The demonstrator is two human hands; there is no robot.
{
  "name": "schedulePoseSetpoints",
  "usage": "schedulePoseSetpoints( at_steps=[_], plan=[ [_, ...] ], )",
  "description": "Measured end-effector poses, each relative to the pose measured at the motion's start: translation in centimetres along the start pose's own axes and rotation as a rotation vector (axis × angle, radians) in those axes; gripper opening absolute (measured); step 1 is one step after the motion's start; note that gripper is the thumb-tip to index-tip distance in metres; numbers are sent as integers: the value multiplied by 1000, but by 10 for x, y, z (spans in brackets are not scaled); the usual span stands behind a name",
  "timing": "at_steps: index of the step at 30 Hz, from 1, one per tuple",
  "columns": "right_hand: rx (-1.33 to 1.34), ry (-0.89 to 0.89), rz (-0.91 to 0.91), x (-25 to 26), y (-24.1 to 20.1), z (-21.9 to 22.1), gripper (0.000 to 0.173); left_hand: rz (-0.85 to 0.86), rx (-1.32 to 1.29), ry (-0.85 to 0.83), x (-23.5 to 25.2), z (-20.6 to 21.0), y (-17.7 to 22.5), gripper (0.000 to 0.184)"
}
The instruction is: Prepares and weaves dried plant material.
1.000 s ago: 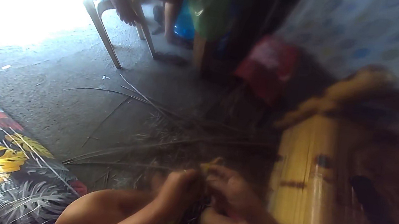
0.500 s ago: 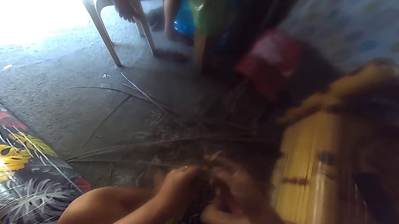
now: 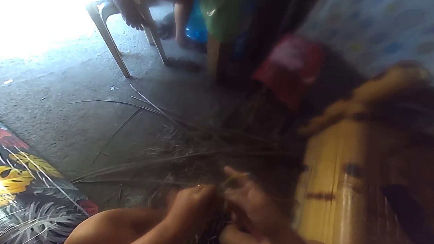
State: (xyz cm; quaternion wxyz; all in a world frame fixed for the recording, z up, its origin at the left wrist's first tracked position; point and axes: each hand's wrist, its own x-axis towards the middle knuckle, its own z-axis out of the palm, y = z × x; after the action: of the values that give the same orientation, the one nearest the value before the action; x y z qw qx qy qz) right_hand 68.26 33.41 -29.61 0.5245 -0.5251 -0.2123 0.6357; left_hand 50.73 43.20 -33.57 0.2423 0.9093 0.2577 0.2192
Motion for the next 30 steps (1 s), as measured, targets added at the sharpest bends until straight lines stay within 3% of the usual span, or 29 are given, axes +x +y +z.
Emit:
schedulePoseSetpoints(
  at_steps=[7,12,15,20,27,30],
  plan=[
    [-14,271,-78,6,-10,-16,53,25,57,20,0,-2,-2,19],
    [-14,25,-6,2,-2,-3,42,14,-10,39,1,0,-2,18],
    [1,59,-63,6,6,-1,29,-140,-305,-83,4,-8,4,17],
    [37,186,-232,15,-3,-17,27,-426,-883,-437,18,-26,6,22],
    [-150,-194,-183,10,-6,-21,21,-571,-1251,-502,20,-34,3,29],
    [-155,-130,-343,12,-12,-28,18,-559,-1365,-553,20,-37,2,30]
  ],
)
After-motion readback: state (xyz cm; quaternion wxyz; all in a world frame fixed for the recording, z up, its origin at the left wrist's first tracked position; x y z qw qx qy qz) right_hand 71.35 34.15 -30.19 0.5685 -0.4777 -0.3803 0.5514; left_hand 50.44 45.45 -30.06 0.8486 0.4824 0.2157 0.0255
